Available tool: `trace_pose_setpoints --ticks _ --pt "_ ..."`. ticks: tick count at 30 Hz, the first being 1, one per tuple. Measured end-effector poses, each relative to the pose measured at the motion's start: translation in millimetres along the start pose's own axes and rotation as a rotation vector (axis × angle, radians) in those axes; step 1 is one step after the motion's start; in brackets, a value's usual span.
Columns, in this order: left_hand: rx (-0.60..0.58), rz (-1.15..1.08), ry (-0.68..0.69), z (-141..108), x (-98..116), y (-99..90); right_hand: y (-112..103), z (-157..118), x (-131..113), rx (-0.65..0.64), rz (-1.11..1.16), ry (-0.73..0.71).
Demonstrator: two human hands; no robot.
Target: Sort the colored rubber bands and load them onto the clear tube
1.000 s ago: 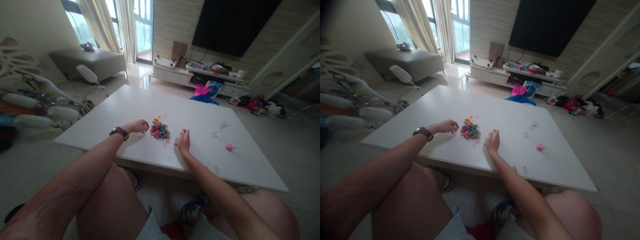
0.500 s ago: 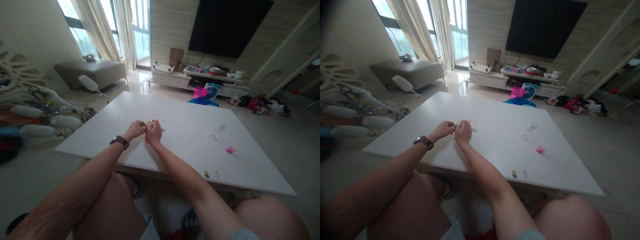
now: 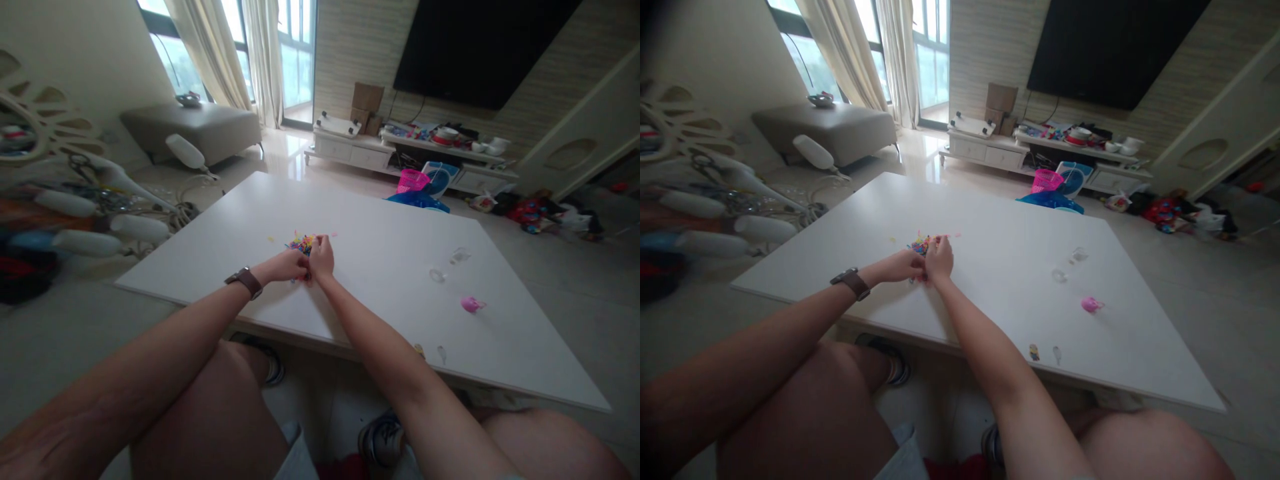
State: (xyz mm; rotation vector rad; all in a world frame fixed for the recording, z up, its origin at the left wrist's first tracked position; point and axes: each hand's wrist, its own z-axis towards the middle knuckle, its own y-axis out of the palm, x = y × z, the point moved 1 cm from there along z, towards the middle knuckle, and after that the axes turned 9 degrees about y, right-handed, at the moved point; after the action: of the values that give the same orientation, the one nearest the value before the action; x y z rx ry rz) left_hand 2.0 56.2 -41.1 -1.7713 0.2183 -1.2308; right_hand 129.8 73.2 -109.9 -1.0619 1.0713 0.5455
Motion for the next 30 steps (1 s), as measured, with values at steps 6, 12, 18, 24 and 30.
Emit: trace_pose_setpoints --ticks 6,12,18,24,30 --pt "0.112 0.193 0.086 -1.9 11.0 25.0 -37.8 48.1 22.5 0.087 -0.119 0.069" --pt "0.070 0.456 0.360 6.4 13.0 73.3 -21.5 71.5 24.9 -0.170 -0.111 0.018" --pt "0.124 0.562 0.253 6.7 -7.0 75.0 22.6 47.6 -7.3 -0.373 -0.008 -0.084" --pt "0.198 0.587 0.146 -10.7 -26.1 51.9 -10.3 48.2 -4.5 -0.231 -0.003 -0.076" --pt "0.267 0.449 0.157 -12.7 -27.6 21.5 -22.5 23.3 19.6 -0.048 -0.093 0.068"
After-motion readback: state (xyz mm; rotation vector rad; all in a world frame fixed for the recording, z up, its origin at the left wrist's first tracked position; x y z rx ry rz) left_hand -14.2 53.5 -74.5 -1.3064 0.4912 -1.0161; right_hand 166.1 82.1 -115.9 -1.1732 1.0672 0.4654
